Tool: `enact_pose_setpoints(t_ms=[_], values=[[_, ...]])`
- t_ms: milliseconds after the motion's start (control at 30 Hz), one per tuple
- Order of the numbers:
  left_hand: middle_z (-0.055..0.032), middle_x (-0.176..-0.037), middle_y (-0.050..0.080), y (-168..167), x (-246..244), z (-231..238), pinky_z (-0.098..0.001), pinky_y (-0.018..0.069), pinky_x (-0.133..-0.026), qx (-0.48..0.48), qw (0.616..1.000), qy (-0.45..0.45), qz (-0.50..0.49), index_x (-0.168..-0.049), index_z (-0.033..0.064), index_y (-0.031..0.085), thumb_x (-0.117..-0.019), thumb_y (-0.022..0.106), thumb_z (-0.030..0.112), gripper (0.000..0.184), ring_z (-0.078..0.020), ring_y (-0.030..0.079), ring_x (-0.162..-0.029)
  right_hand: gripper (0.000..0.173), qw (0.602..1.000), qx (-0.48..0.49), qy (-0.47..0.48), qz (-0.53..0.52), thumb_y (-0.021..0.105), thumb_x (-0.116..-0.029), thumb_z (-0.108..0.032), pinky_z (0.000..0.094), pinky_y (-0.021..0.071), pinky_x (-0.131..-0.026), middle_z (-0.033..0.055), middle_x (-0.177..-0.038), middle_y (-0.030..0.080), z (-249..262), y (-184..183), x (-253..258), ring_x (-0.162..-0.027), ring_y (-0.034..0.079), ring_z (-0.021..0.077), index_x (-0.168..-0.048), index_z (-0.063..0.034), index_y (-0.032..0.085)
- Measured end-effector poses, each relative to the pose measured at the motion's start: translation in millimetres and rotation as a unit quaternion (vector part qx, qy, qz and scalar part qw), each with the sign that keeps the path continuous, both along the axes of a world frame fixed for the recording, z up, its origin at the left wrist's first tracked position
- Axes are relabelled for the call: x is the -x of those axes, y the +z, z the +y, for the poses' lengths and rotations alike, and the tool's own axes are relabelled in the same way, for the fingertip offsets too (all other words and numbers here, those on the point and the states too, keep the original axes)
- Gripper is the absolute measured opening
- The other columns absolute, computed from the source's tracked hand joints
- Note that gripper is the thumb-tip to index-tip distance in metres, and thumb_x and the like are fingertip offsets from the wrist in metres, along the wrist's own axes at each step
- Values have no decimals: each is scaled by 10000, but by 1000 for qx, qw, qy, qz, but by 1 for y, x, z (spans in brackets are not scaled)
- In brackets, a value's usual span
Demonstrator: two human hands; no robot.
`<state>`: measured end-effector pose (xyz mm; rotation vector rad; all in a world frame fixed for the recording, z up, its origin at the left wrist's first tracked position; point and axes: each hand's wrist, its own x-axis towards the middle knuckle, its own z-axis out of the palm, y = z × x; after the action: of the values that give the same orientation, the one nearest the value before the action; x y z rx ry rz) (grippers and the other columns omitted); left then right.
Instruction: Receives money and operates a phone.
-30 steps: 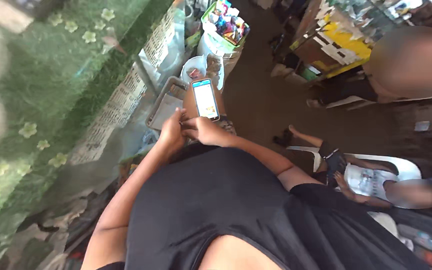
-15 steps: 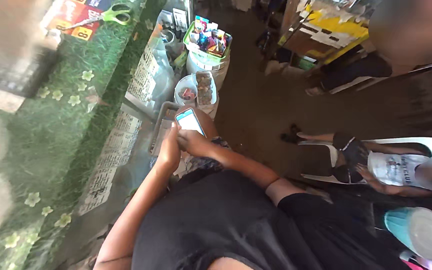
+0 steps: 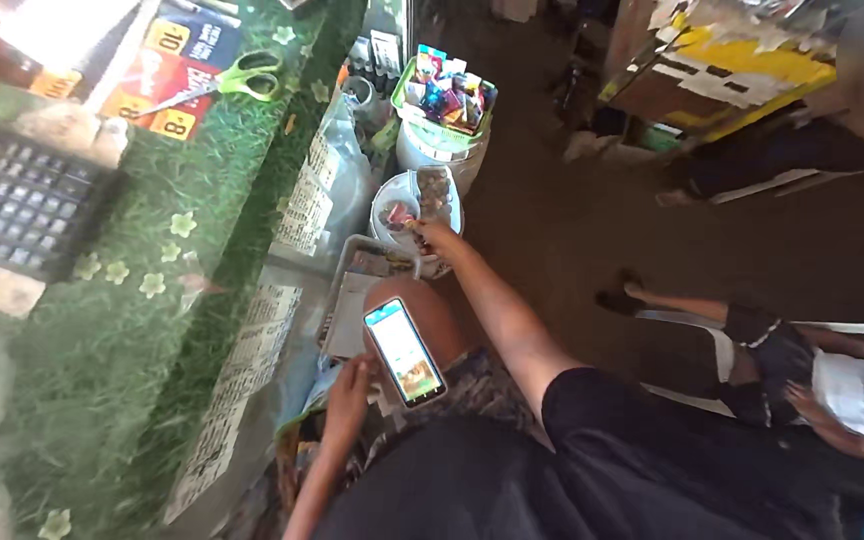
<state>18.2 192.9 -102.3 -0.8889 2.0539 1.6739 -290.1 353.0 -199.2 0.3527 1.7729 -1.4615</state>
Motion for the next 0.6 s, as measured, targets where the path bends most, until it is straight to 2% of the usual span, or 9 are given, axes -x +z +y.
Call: enact_pose_setpoints(t_ms=[100, 200, 267, 300, 333, 367, 433, 533, 600], values=[[-112, -1052, 680, -12, -12, 9, -340, 621, -760, 0, 998, 17, 63, -1285, -58, 540, -1067, 415, 131, 314, -151, 701, -849, 397, 999, -44, -7, -22, 570, -1050, -318, 370, 525, -642, 113, -958, 593, -38, -68, 37, -697, 563, 184, -1336, -42, 567], [-30, -961, 700, -9, -19, 4, -267, 601, -750, 25, 995, 7, 94, -1194, -36, 608, -1052, 421, 126, 285, -69, 684, -812, 490, 996, -83, -7, 0, 606, -1021, -232, 487, 553, -843, 242, -1226, 606, -72, -114, 62, -963, 635, 309, -1431, 9, 489], [0, -939, 698, -5, -23, 0, -243, 593, -762, 23, 996, 3, 90, -1168, -20, 627, -1047, 423, 121, 276, -41, 676, -818, 518, 994, -111, -20, -7, 616, -1012, -260, 540, 531, -954, 279, -1331, 584, -88, -121, 72, -1128, 631, 375, -1424, 33, 507], [4, -935, 702, -4, -26, -2, -244, 597, -769, 14, 996, 9, 88, -1162, -17, 633, -1045, 431, 119, 270, -43, 681, -821, 509, 992, -121, -28, -18, 611, -1012, -244, 543, 529, -963, 280, -1362, 571, -95, -122, 77, -1163, 623, 382, -1426, 35, 510], [9, -931, 710, -4, -29, -4, -249, 601, -774, 5, 996, 16, 86, -1156, -12, 640, -1045, 442, 115, 260, -45, 687, -822, 500, 991, -124, -37, -19, 602, -1007, -224, 519, 553, -912, 263, -1355, 565, -101, -127, 81, -1120, 634, 359, -1435, 12, 499], [23, -917, 714, -3, -30, -5, -243, 600, -771, -3, 996, 21, 85, -1137, 2, 647, -1042, 453, 108, 241, -39, 688, -813, 489, 991, -128, -33, -10, 591, -1006, -207, 512, 552, -912, 254, -1363, 560, -107, -133, 85, -1125, 630, 350, -1437, 6, 498], [43, -881, 712, -2, -32, -6, -226, 592, -744, -12, 996, 30, 80, -1095, 25, 665, -1033, 466, 88, 217, -25, 678, -782, 495, 991, -132, -19, 12, 614, -1005, -236, 557, 484, -1055, 265, -1423, 550, -112, -138, 94, -1290, 564, 387, -1412, 36, 535], [48, -898, 726, -1, -33, -8, -220, 593, -772, -8, 996, 39, 83, -1076, 28, 688, -1032, 468, 76, 229, -12, 685, -811, 484, 992, -109, -57, 20, 646, -993, -299, 585, 479, -1037, 275, -1356, 592, -115, -152, 102, -1258, 576, 402, -1336, 40, 599], [44, -942, 734, -2, -36, -7, -225, 591, -796, -9, 995, 41, 93, -1095, 29, 703, -1045, 462, 125, 264, -15, 687, -845, 470, 994, -79, -80, 4, 599, -1026, -299, 601, 484, -1023, 274, -1377, 572, -109, -151, 100, -1268, 565, 409, -1363, 28, 577]])
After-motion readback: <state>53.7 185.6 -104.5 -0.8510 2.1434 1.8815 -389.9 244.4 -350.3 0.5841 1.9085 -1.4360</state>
